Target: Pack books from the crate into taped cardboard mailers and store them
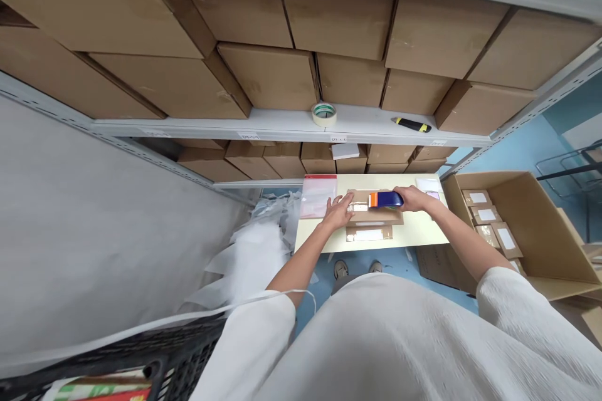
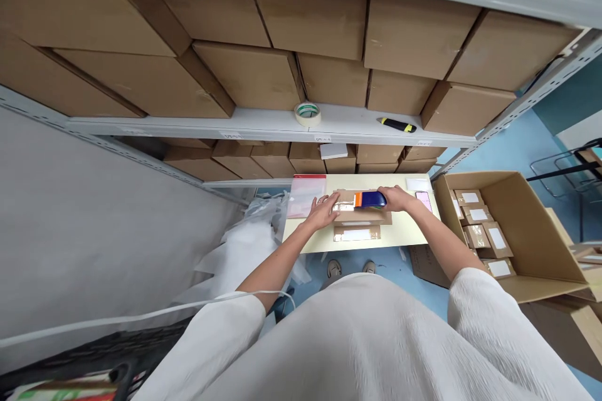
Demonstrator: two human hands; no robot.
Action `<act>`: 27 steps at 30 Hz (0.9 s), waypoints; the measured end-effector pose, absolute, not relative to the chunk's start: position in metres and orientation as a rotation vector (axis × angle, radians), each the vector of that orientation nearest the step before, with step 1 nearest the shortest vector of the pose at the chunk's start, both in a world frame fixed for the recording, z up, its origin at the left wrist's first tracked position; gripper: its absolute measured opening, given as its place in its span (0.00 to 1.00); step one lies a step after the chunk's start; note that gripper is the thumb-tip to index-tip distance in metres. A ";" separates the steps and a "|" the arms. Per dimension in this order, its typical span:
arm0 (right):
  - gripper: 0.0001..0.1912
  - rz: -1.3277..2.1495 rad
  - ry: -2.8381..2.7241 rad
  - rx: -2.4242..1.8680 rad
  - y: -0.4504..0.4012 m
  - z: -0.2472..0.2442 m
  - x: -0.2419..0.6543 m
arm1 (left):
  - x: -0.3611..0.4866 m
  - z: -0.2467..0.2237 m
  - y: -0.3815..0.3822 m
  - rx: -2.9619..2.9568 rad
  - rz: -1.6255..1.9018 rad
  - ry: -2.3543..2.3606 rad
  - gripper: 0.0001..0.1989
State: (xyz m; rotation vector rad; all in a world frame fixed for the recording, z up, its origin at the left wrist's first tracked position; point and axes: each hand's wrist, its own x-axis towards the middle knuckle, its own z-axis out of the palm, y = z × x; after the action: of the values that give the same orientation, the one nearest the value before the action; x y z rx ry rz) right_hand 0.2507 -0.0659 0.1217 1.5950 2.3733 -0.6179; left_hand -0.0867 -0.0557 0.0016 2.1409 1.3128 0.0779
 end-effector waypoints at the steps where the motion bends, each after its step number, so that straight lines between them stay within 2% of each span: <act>1: 0.19 -0.621 2.368 1.616 -0.070 0.121 0.264 | -0.087 0.001 -0.055 2.138 0.073 1.306 0.41; 6: 0.16 -0.627 2.324 1.674 -0.089 0.111 0.322 | -0.086 -0.007 -0.053 2.095 0.079 1.295 0.38; 15: 0.16 -0.642 2.323 1.666 -0.094 0.095 0.388 | -0.084 -0.005 -0.050 2.086 0.025 1.353 0.41; 27: 0.23 -0.719 2.233 1.761 -0.103 0.084 0.438 | -0.075 0.002 -0.046 2.104 -0.091 1.372 0.42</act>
State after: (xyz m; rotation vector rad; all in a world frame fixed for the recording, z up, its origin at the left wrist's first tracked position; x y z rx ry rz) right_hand 0.4377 -0.1031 0.0842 1.7610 2.2335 -0.7189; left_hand -0.0749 -0.0462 0.0019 2.1044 1.3724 -0.0910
